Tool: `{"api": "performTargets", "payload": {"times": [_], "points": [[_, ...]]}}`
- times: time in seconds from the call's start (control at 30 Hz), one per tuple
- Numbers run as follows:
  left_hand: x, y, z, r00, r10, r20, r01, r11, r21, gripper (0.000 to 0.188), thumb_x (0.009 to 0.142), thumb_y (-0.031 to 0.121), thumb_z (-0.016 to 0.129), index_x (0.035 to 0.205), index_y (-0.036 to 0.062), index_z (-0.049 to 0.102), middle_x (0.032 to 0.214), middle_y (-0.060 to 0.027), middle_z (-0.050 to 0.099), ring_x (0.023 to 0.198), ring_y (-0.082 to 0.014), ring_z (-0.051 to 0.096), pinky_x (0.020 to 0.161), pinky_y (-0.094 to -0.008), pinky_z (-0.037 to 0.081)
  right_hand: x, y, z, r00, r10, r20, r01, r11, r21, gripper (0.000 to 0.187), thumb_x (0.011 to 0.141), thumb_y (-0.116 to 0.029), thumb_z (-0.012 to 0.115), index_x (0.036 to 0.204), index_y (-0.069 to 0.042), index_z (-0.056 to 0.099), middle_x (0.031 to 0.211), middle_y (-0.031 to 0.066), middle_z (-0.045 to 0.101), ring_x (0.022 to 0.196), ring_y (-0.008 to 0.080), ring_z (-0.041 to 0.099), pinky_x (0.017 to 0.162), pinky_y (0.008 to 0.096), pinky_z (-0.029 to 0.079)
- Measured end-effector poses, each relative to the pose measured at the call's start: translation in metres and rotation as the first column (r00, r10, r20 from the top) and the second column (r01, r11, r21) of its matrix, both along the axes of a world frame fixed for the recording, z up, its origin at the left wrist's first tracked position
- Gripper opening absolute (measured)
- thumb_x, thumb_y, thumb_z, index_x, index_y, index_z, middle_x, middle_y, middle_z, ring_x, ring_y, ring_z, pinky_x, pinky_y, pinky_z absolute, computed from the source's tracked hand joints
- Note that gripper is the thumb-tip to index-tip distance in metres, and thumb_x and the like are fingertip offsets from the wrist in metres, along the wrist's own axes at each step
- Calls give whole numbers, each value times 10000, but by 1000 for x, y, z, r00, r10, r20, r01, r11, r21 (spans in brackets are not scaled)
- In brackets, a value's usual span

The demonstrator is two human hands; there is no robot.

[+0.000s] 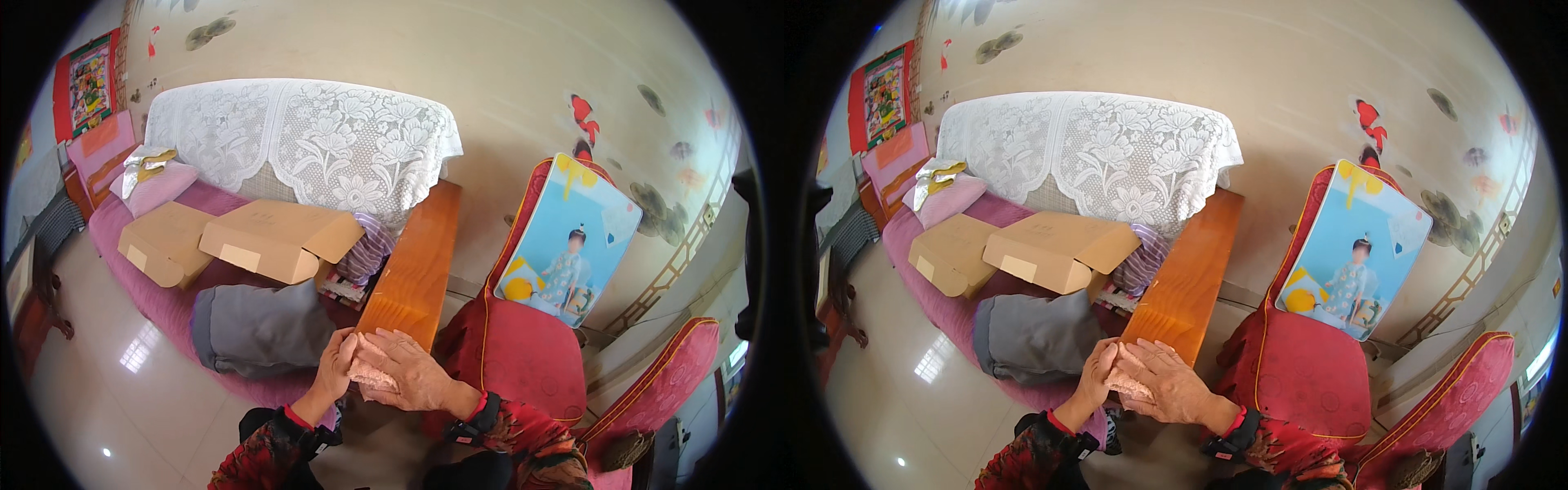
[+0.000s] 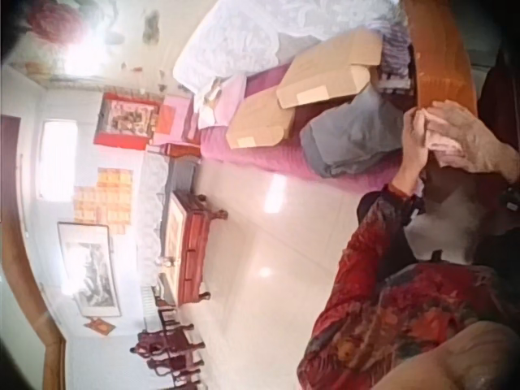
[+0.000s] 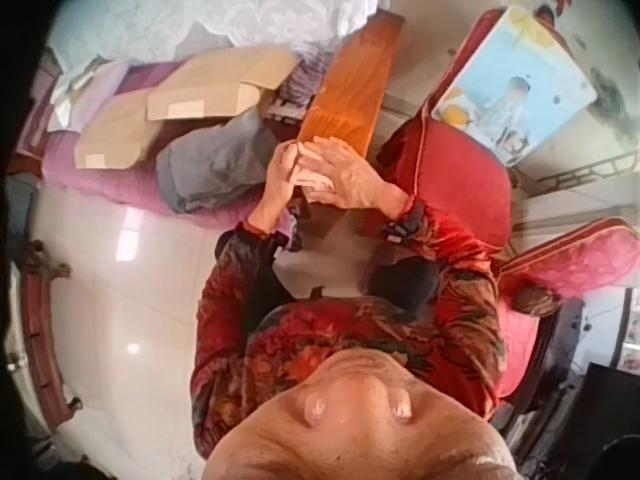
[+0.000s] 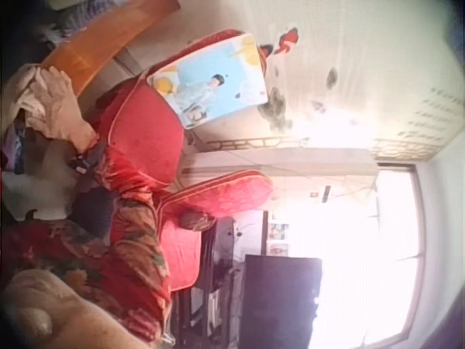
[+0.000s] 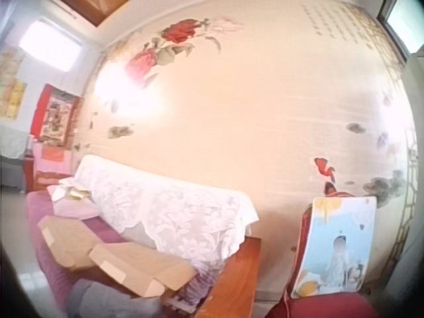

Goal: The person wipes a wooden side table and a TV stand with a cloth. They move a chair to access the TV stand and continue wiping its surface.

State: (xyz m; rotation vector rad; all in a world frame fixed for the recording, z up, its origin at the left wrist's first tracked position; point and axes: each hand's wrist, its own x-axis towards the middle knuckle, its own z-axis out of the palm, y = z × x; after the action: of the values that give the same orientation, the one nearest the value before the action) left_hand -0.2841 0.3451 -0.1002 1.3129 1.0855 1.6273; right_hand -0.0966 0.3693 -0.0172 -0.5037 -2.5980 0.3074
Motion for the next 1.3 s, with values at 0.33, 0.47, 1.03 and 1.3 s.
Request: {"api": "performTargets", "payload": {"times": [0.33, 0.47, 1.03, 1.3], "points": [[8, -15, -31, 971, -6, 241, 37, 992, -122, 425, 985, 248, 626, 1277, -40, 514, 1065, -73, 650, 965, -95, 574, 868, -252, 468, 18, 151, 3, 967, -172, 189, 154, 982, 108, 509, 914, -358, 662, 1380, -178, 561, 1476, 110, 475, 1386, 379, 405, 1182, 475, 293], [4, -17, -29, 990, 17, 141, 10, 983, -185, 473, 953, 240, 659, 1290, -47, 488, 1033, -117, 703, 927, -113, 628, 818, -279, 505, 26, 258, -16, 924, -245, 292, 171, 951, 259, 501, 929, -345, 642, 1344, -80, 550, 1380, 155, 539, 1298, 355, 483, 1145, 448, 342], [1, -24, -21, 995, 94, -19, -95, 985, -142, 808, 922, 268, 713, 1496, 22, 200, 1086, -207, 646, 923, -282, 669, 795, -362, 527, -88, 184, 37, 791, 96, 604, -175, 982, 73, 320, 828, -464, 681, 891, -162, 764, 866, 89, 703, 859, 311, 645, 745, 435, 484], [-28, -39, -30, 874, 148, 463, -71, 981, -178, 505, 1050, 217, 502, 1455, 7, 286, 1147, -110, 530, 924, -146, 560, 843, -282, 489, -104, 36, 29, 767, 176, 617, -259, 965, 47, 386, 766, -435, 749, 1023, -147, 719, 964, 94, 674, 974, 318, 620, 817, 450, 484]]}}
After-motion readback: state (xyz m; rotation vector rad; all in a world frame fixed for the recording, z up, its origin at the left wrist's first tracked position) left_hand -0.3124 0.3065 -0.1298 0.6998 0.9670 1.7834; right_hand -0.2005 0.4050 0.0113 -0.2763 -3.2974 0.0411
